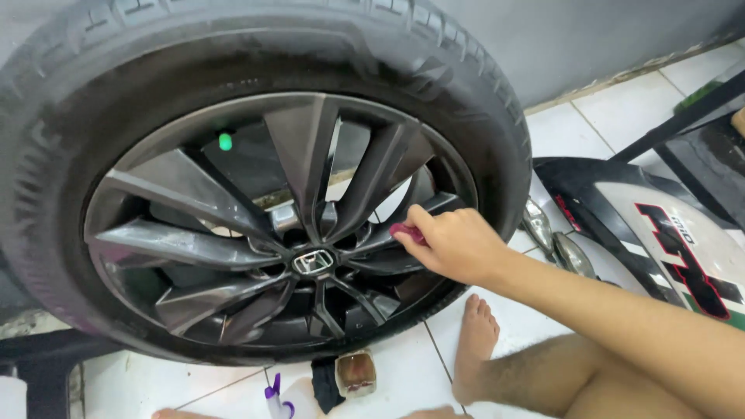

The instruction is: The person scrubs the spokes and rim of a car wheel using a small purple sponge. They hold the wheel with one hand while cleaning with the other, moving around the wheel to clean different sections.

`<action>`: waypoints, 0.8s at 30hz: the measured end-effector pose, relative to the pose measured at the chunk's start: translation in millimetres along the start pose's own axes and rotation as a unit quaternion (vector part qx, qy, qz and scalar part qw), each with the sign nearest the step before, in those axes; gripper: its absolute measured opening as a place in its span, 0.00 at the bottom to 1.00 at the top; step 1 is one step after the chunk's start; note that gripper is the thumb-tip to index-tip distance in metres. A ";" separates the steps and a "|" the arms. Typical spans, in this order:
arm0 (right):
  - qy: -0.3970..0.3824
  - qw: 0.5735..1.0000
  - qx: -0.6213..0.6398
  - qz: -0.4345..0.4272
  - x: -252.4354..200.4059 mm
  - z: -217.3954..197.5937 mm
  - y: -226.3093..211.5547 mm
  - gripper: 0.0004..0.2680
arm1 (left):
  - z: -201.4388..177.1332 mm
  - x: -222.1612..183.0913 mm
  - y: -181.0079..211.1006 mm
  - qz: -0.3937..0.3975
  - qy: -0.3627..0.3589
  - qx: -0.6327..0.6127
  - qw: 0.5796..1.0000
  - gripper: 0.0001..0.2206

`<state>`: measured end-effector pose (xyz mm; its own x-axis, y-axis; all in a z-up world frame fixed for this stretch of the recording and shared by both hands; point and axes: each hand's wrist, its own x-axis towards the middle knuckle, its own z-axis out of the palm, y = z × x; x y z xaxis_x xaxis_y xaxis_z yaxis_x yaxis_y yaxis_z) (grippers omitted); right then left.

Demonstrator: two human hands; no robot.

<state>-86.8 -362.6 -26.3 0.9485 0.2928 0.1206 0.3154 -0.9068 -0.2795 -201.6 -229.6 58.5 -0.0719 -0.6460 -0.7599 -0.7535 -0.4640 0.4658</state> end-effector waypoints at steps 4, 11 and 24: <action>0.050 0.993 -0.094 0.042 5.3 0.3 16.9 0.10 | 20.8 -11.7 -76.1 0.042 -0.015 -0.010 0.999 0.25; -0.010 0.997 -0.039 -0.072 13.5 10.1 -9.9 0.08 | 50.6 -108.5 -223.9 0.029 0.596 0.074 0.799 0.06; 0.052 0.986 -0.059 -0.150 16.9 43.0 -33.5 0.05 | 136.3 -107.9 -328.2 -0.150 0.730 0.334 0.578 0.21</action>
<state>-80.1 -314.3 -55.8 0.8034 0.5258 0.2795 0.5697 -0.8153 -0.1037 -35.7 75.1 -74.2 0.3885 -0.6463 0.6568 -0.7080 -0.6656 -0.2361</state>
